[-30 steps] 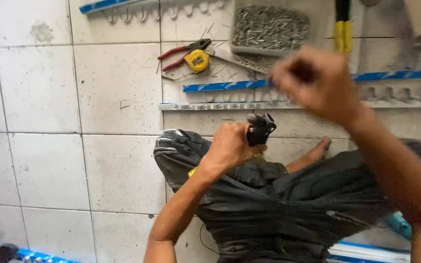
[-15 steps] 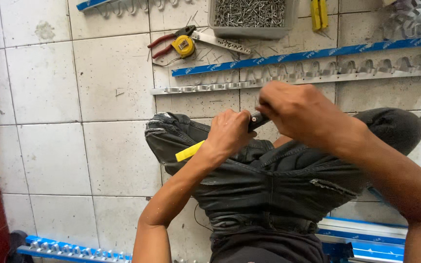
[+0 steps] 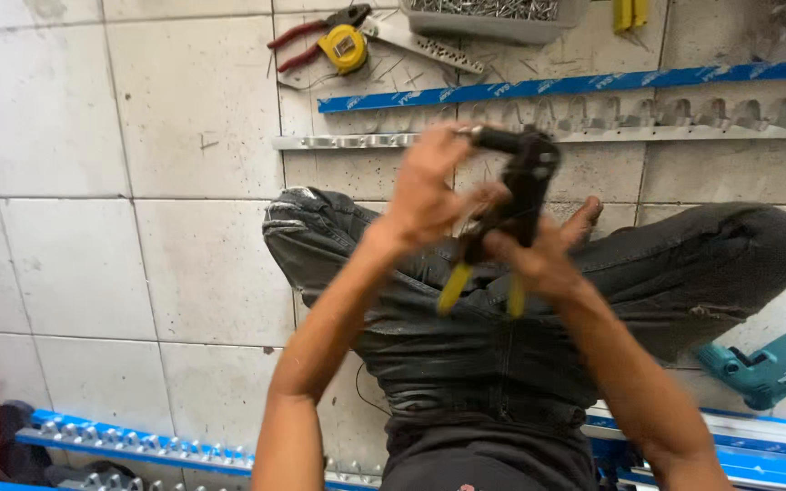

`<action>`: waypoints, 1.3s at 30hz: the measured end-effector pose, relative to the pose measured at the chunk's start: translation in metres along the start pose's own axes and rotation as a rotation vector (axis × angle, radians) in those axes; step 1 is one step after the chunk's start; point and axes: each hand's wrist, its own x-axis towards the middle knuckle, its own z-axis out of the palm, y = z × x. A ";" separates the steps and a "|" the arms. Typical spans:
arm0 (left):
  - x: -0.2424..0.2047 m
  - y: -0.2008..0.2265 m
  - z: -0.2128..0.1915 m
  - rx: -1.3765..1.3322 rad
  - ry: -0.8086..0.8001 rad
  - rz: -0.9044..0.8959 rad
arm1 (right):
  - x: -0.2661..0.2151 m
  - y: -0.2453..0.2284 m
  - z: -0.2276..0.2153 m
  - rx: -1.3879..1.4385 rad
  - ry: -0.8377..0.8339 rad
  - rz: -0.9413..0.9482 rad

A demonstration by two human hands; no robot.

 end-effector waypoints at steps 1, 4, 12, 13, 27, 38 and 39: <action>-0.003 -0.030 -0.006 -0.002 0.003 -0.009 | 0.004 0.000 -0.012 -0.001 -0.005 0.009; -0.023 -0.125 0.004 0.237 -0.100 -0.148 | 0.018 0.021 -0.054 -0.189 0.061 0.065; -0.044 -0.209 0.060 0.584 0.076 0.031 | 0.075 0.010 -0.038 -0.929 -0.021 0.277; -0.044 -0.212 0.061 0.584 0.082 0.026 | 0.080 0.014 -0.038 -0.934 -0.027 0.276; -0.064 -0.234 0.031 0.478 0.016 -0.131 | 0.110 0.030 0.014 -0.935 -0.153 0.353; -0.067 -0.093 0.077 -1.123 0.453 -1.227 | 0.112 0.063 0.043 -0.886 -0.108 0.275; -0.075 -0.123 0.110 -1.181 0.574 -1.122 | 0.112 0.060 0.042 -0.841 -0.111 0.263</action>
